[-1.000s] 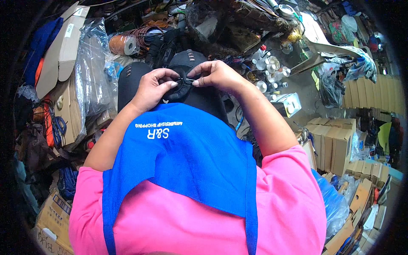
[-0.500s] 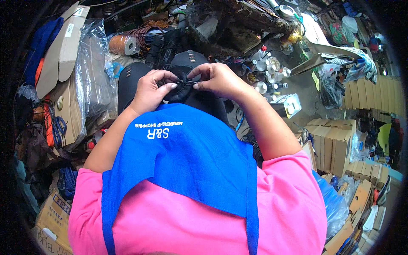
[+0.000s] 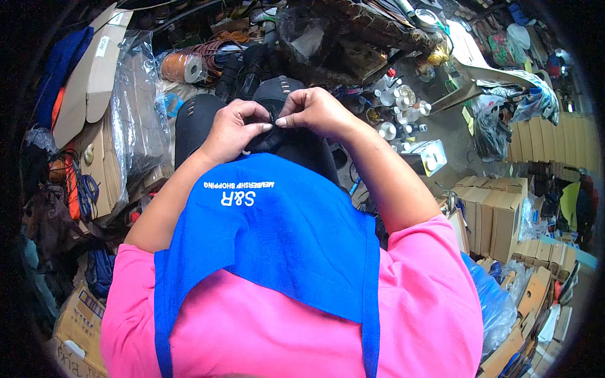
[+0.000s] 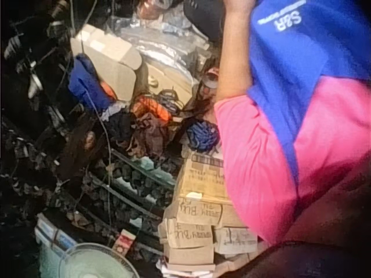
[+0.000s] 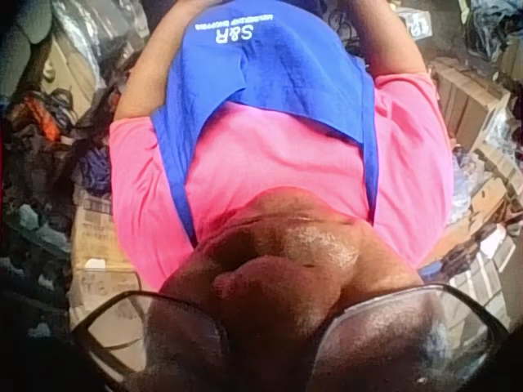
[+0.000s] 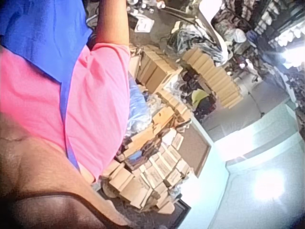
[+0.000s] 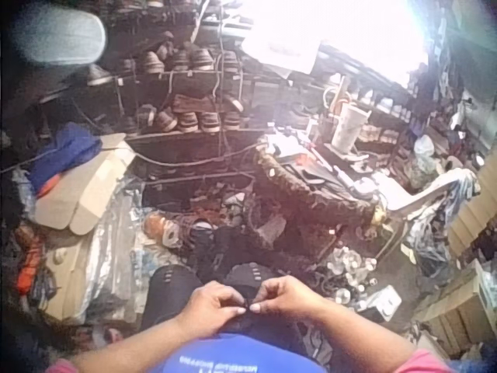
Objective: Threading laces or cords through the eyelets of a black shoe upper part.
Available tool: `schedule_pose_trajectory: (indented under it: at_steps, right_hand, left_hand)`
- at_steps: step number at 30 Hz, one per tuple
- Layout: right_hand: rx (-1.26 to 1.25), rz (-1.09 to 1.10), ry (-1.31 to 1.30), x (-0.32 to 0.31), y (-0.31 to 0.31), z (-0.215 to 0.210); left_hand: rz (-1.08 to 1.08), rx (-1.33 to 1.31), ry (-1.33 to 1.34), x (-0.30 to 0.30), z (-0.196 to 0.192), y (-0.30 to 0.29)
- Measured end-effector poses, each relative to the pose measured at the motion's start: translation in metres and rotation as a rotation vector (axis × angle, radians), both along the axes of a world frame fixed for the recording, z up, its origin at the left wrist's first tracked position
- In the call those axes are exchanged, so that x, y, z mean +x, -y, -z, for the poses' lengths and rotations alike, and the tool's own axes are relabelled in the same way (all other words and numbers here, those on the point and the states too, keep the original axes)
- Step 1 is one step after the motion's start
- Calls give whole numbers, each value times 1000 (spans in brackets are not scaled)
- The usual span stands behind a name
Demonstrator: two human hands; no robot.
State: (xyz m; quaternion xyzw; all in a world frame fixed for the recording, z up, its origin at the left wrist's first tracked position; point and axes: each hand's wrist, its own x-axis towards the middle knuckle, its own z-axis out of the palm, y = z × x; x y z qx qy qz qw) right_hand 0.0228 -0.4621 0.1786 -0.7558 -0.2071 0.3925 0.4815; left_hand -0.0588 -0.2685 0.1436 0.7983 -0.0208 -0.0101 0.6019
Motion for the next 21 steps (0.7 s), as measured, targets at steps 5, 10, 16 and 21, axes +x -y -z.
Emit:
schedule_pose_trajectory:
  at_steps: [5,10,16,21]
  right_hand:
    - [45,46,-16,9,14,-4]
    - [149,65,-103,3,20,1]
    - [-57,50,-6,-7,34,-3]
    - [46,73,191,-5,50,-30]
  left_hand:
    - [58,133,128,-5,-5,-25]
    - [105,304,76,-8,-24,-17]
    - [189,366,-13,-1,-28,-10]
    - [272,455,75,1,-30,-10]
